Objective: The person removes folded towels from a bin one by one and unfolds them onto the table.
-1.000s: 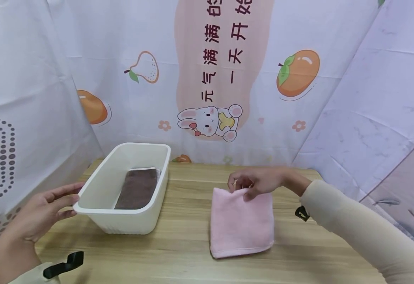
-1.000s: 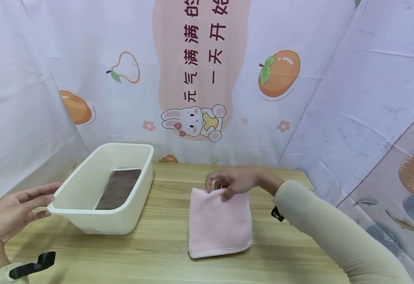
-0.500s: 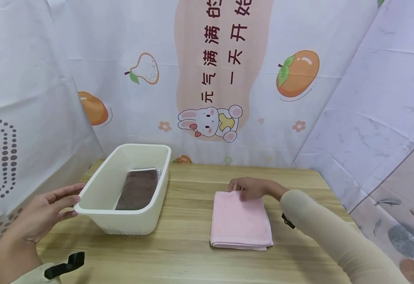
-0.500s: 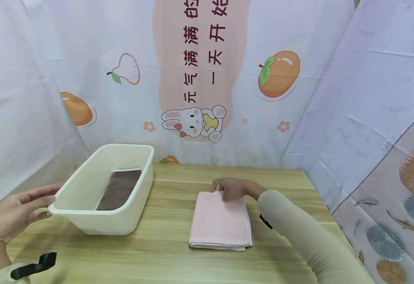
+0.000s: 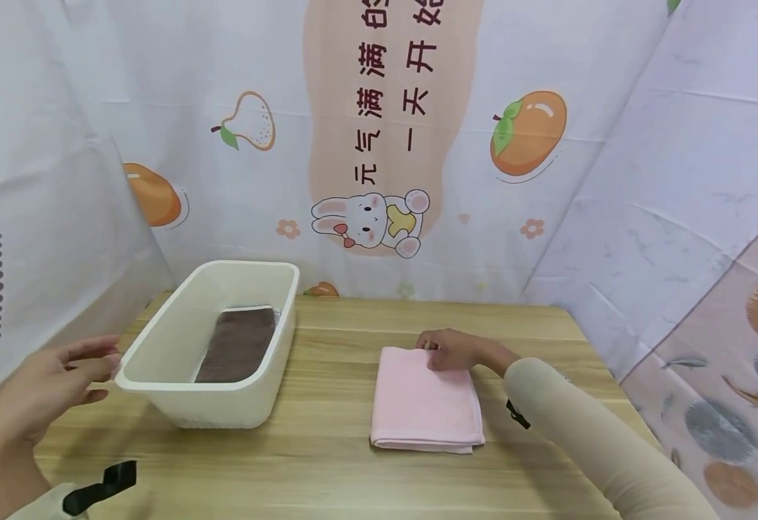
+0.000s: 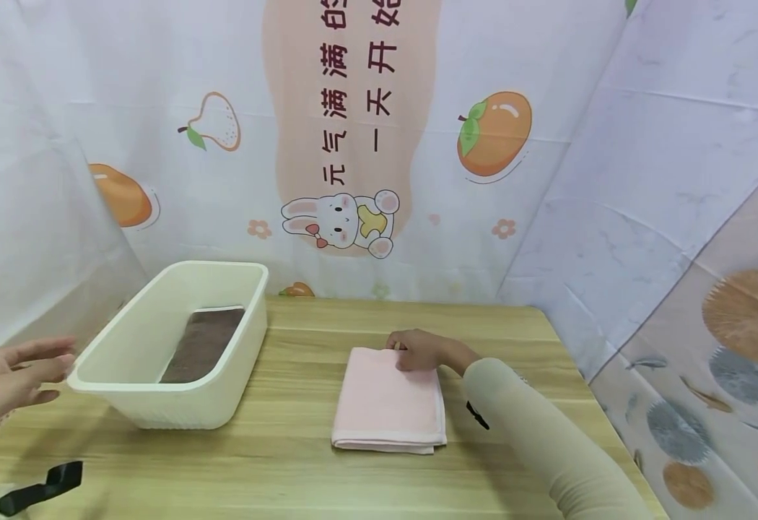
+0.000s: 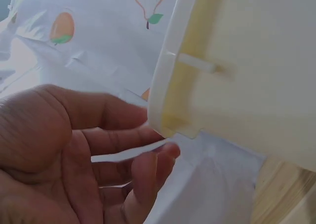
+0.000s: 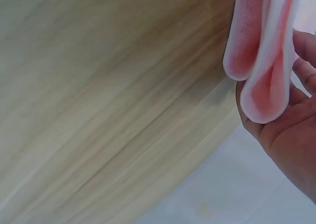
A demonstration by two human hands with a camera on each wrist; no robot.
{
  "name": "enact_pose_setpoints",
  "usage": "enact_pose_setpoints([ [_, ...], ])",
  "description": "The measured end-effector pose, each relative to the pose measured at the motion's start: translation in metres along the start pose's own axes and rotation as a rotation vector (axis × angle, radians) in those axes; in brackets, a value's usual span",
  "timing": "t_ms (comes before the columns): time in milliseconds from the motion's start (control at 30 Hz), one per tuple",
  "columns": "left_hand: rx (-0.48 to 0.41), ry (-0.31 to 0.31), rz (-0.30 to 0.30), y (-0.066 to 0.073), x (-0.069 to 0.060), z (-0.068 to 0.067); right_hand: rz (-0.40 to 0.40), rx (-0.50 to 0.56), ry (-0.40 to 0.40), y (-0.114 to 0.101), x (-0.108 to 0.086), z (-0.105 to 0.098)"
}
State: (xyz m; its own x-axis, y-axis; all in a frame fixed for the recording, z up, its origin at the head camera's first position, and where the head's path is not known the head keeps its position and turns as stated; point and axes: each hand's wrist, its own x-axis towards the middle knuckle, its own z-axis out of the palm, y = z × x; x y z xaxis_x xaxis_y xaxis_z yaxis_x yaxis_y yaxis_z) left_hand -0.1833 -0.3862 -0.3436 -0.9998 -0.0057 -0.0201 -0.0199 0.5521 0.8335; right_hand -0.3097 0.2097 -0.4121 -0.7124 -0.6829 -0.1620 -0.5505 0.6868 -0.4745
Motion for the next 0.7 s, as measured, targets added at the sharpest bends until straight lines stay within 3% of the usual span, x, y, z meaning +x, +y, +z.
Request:
enact_pose_setpoints([
  [133,0.150,0.085,-0.009,0.008,-0.003,0.002,0.016,0.023,0.007,0.000,-0.007,-0.002],
  [333,0.194,0.187,0.077,0.033,0.003,0.016,0.042,0.036,0.030,0.004,-0.019,-0.006],
  [533,0.127,0.184,0.233,0.066,0.016,0.041,0.050,0.069,0.053,0.010,-0.029,-0.008],
  [700,0.148,0.172,0.309,0.104,0.027,0.076,0.113,0.125,0.103,0.013,-0.036,-0.005],
])
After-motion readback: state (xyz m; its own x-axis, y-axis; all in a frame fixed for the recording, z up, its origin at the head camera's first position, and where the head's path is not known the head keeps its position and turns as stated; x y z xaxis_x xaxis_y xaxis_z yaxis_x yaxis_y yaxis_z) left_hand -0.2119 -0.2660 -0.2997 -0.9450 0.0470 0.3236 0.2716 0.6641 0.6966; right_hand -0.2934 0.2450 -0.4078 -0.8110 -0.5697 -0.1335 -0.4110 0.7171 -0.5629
